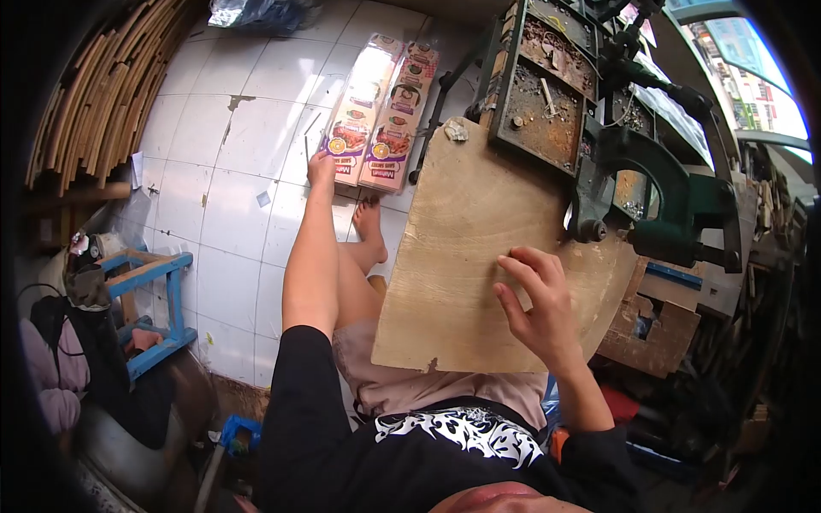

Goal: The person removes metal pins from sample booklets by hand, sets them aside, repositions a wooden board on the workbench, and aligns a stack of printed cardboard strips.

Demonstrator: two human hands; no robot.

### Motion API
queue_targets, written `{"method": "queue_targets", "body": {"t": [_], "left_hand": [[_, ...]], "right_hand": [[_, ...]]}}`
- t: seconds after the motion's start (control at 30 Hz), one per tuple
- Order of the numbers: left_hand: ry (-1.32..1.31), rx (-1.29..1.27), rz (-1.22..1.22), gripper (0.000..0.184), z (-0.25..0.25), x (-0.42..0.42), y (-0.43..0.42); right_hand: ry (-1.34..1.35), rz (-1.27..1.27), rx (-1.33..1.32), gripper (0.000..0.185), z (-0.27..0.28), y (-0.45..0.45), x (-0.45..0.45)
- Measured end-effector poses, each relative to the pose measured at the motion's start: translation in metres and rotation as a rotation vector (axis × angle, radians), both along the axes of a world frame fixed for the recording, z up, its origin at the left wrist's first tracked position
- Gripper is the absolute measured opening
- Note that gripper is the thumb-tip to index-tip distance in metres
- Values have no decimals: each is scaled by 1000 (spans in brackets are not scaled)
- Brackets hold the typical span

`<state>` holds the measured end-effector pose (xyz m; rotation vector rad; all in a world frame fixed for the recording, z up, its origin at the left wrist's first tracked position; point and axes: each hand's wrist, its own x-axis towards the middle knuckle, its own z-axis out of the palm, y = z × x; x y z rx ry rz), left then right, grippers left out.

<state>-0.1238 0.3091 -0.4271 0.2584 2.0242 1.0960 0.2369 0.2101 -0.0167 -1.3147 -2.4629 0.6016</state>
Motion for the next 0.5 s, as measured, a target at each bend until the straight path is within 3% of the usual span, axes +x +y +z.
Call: {"method": "queue_targets", "body": {"t": [0.07,0.1,0.17,0.5], "left_hand": [[-268,-98,186,40,5,-8,-6],[-266,-109,192,40,-2,-9,-6],[-491,-125,561,42,-23,-8,-4],[-591,-210,719,50,-116,-40,6]], "right_hand": [[-40,14,20,39,-10,-10,10],[-38,18,9,39,-15,-13,12],[-16,-17,-4,43,-24,-16,14],[-53,13,33,37,-49,-18,31]]}}
